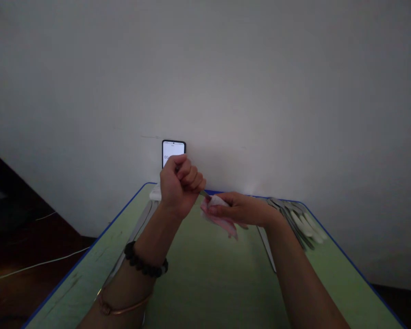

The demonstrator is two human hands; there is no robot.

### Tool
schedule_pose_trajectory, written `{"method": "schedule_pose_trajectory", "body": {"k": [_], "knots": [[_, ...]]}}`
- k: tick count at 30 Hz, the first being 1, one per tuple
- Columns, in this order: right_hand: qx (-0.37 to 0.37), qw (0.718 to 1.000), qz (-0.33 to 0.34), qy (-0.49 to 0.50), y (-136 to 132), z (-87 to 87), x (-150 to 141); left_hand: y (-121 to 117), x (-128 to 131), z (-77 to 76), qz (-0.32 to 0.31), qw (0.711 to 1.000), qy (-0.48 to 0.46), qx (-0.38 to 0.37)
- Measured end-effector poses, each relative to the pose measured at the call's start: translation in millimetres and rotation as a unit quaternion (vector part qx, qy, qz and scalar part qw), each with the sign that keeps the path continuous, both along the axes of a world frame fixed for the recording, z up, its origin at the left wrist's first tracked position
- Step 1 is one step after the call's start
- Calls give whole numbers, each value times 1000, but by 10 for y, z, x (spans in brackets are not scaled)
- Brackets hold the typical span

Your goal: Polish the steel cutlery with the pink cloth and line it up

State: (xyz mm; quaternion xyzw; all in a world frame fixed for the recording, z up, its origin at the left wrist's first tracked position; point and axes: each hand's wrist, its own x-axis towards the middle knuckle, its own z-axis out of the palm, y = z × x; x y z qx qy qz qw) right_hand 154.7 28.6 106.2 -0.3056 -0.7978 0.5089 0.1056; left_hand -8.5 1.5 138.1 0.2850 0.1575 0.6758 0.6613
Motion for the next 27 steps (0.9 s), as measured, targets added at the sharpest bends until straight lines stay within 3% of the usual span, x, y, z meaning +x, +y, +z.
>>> {"method": "schedule_pose_trajectory", "body": {"k": [9,15,23,27], "knots": [[11,999,-15,-40,78,-68,292,22,-222,-3,81,995,-49,15],[5,999,-7,-51,44,-53,197,12,-177,5,70,997,-40,9],[1,1000,0,-12,0,-1,18,-37,-77,52,-12,1000,6,2],[-1,1000,-2,-1,59,-59,126,-42,-156,58,31,999,2,26]]}}
